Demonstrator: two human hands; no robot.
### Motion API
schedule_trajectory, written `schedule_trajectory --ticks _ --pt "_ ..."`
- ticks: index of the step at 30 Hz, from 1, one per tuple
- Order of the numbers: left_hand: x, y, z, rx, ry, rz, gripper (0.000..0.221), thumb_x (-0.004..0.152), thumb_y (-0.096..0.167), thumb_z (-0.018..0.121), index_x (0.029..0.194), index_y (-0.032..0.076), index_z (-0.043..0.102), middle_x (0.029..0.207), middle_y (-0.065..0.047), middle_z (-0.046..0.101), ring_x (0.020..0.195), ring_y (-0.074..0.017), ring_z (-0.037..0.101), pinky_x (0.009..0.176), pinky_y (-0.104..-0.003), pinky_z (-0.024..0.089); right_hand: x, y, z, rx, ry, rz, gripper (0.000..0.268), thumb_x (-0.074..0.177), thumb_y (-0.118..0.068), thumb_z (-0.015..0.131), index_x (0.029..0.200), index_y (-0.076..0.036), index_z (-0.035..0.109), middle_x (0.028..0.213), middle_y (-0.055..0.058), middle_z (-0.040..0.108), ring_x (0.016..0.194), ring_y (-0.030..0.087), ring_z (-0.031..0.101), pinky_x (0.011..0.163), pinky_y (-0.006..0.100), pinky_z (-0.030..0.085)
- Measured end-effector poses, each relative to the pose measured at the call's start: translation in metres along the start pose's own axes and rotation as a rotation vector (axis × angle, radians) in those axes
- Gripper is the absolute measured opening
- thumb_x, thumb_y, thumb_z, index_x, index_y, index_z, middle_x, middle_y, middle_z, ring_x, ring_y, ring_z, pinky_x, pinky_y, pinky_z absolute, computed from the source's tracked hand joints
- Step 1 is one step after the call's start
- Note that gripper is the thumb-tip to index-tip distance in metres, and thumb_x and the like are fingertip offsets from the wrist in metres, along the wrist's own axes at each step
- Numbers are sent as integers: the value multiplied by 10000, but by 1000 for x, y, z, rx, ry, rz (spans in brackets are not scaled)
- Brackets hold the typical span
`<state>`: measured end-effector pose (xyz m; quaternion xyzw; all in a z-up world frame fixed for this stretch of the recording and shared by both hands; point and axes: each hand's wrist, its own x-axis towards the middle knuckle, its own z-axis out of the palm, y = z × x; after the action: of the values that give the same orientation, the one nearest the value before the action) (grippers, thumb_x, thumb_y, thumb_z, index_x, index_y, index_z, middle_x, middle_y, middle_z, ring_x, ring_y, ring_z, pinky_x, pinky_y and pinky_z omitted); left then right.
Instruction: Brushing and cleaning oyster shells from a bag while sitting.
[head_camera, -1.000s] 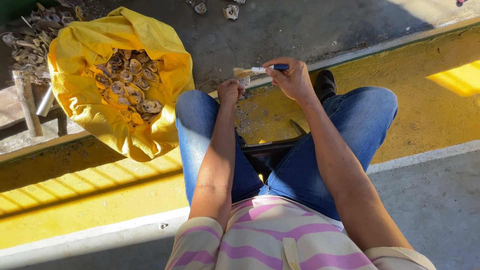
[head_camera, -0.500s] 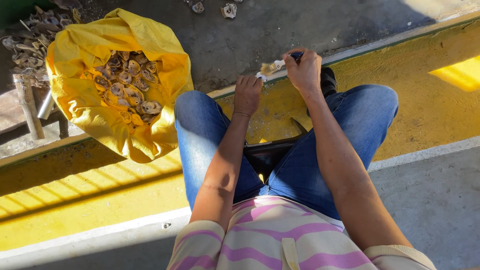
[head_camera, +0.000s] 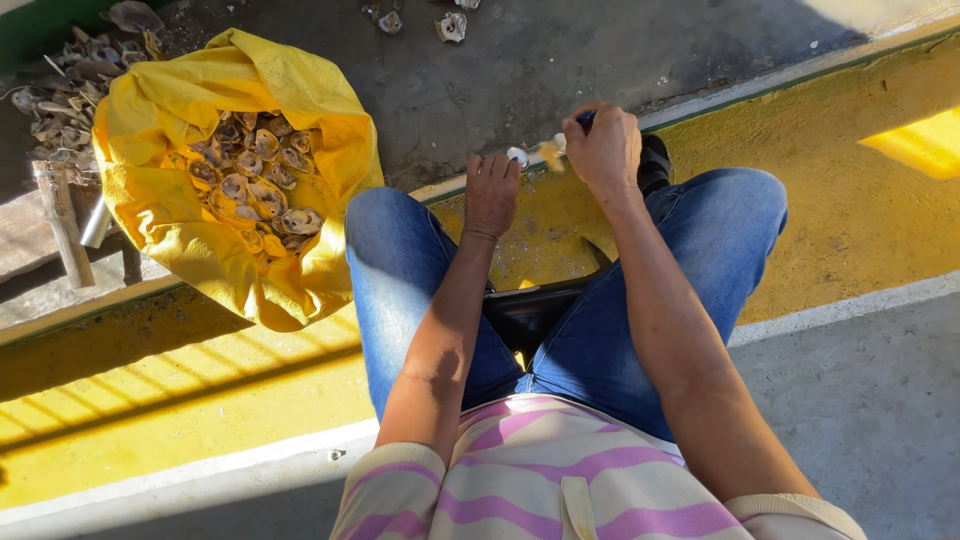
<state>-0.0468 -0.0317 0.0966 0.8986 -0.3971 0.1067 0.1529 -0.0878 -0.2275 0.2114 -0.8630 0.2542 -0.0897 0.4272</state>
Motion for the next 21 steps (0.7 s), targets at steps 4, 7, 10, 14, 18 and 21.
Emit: schedule_trajectory --ticks 4,7,10,14,18,21 --pt "0 -7 20 -64 -101 -138 29 875 29 655 883 45 676 900 -123 614 911 -289 621 895 -475 474 2 5 -10 -274 165 -84 137 928 -148 768 918 -15 802 713 117 726 496 202 658 452 350 521" --pt "19 -23 37 -120 -393 -409 146 873 30 668 731 28 630 807 -172 658 769 -306 675 706 -478 546 4 -16 -30 -101 140 -84 141 959 -142 762 949 -7 801 674 123 720 523 195 662 510 346 515" --pt "62 -45 40 -202 -433 -566 225 890 10 678 678 -1 604 721 -214 658 618 -295 680 527 -439 555 4 -17 -32 -81 95 -109 140 950 -146 770 961 -11 807 665 114 718 532 166 666 534 323 527" --pt "153 -72 -8 -194 33 -523 120 898 21 659 1012 1 689 980 -161 703 824 -295 719 689 -425 581 8 -17 -38 -55 72 -12 150 964 -174 762 976 -32 808 672 86 716 523 146 642 485 319 504" --pt "174 -107 -75 -125 484 -386 387 844 -5 683 1228 47 668 1091 -112 701 955 -337 704 820 -446 585 14 -12 -33 5 74 -26 142 981 -167 754 988 -37 809 697 74 727 552 127 646 503 300 509" --pt "122 -147 -98 -188 591 -380 237 914 -17 683 1133 65 722 1092 -108 724 956 -328 719 811 -421 589 13 -13 -30 -50 54 -119 126 988 -145 759 1010 -30 808 721 80 731 567 127 660 494 280 517"
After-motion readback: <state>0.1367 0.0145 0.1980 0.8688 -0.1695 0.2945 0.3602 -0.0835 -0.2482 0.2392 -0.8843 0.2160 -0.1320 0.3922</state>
